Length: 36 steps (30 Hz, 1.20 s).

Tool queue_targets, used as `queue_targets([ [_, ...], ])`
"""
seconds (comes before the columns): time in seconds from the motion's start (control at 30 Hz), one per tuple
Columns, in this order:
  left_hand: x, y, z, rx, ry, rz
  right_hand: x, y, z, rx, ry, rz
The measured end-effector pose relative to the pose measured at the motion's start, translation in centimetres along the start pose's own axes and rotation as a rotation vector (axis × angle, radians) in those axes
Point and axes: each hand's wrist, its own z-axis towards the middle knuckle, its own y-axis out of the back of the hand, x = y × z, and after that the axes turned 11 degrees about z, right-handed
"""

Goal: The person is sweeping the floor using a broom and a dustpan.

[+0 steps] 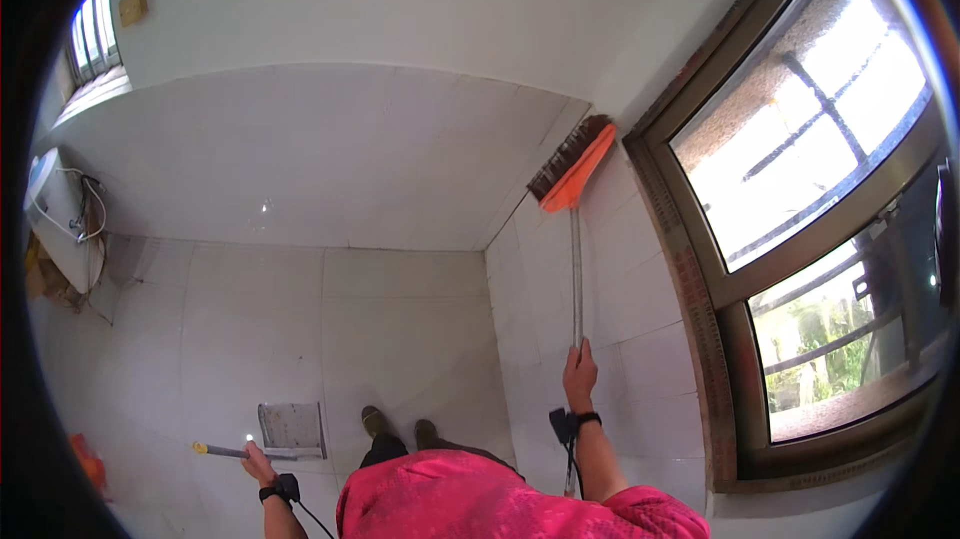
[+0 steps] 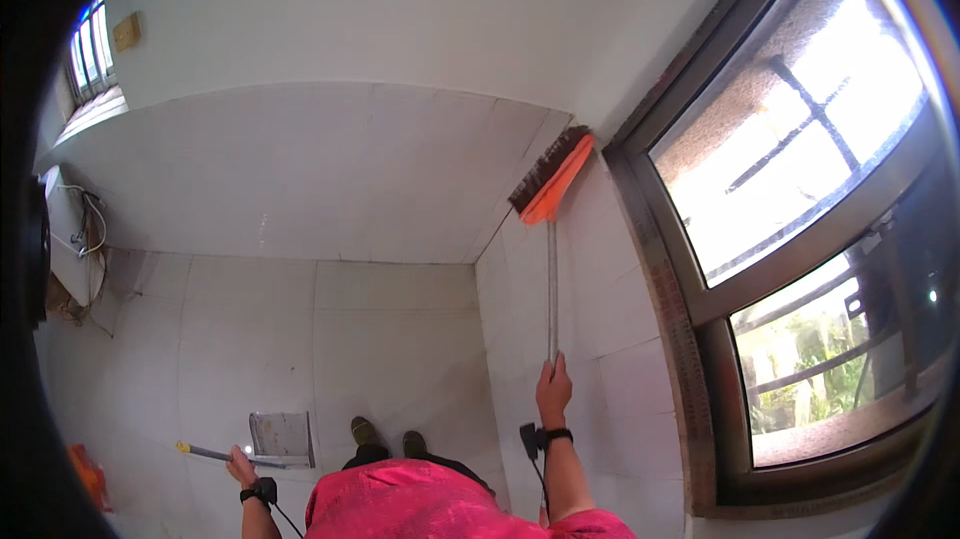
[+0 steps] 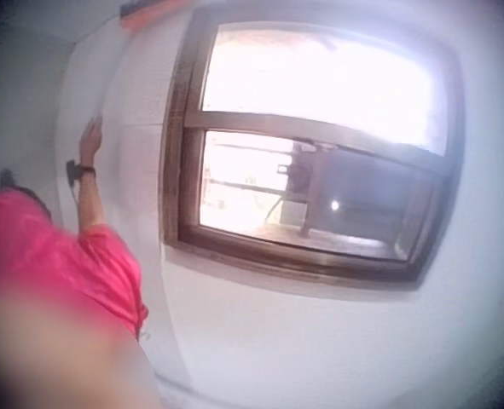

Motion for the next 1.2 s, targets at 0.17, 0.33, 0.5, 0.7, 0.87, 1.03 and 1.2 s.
queue_targets([
  [0.17,-0.3,2.2,1.3,-0.004,-0.001,0.058,2.3,-3.4,2.8,0.053,-0.092,0.006],
  [0.33,-1.8,1.8,1.8,0.043,0.013,0.041,-1.7,-6.8,3.2,0.060,-0.084,-0.088],
  [0.5,-2.7,2.4,1.1,0.082,0.035,0.056,-1.3,-8.8,3.1,0.231,-0.263,-0.141],
  [0.7,-4.9,-0.5,-0.5,0.132,-0.013,0.096,-4.1,-11.1,2.1,0.261,-0.277,-0.201],
  [0.87,-6.0,-1.6,-0.9,0.126,-0.023,0.193,-5.4,-14.3,1.5,0.373,-0.308,-0.225],
  [1.03,-8.5,-3.0,-1.4,0.200,0.006,0.193,-5.5,-15.7,0.0,0.361,-0.250,-0.162],
  [1.2,-12.7,-2.3,-2.4,0.275,-0.031,0.169,-0.5,-14.4,-2.6,0.358,-0.278,-0.157],
])
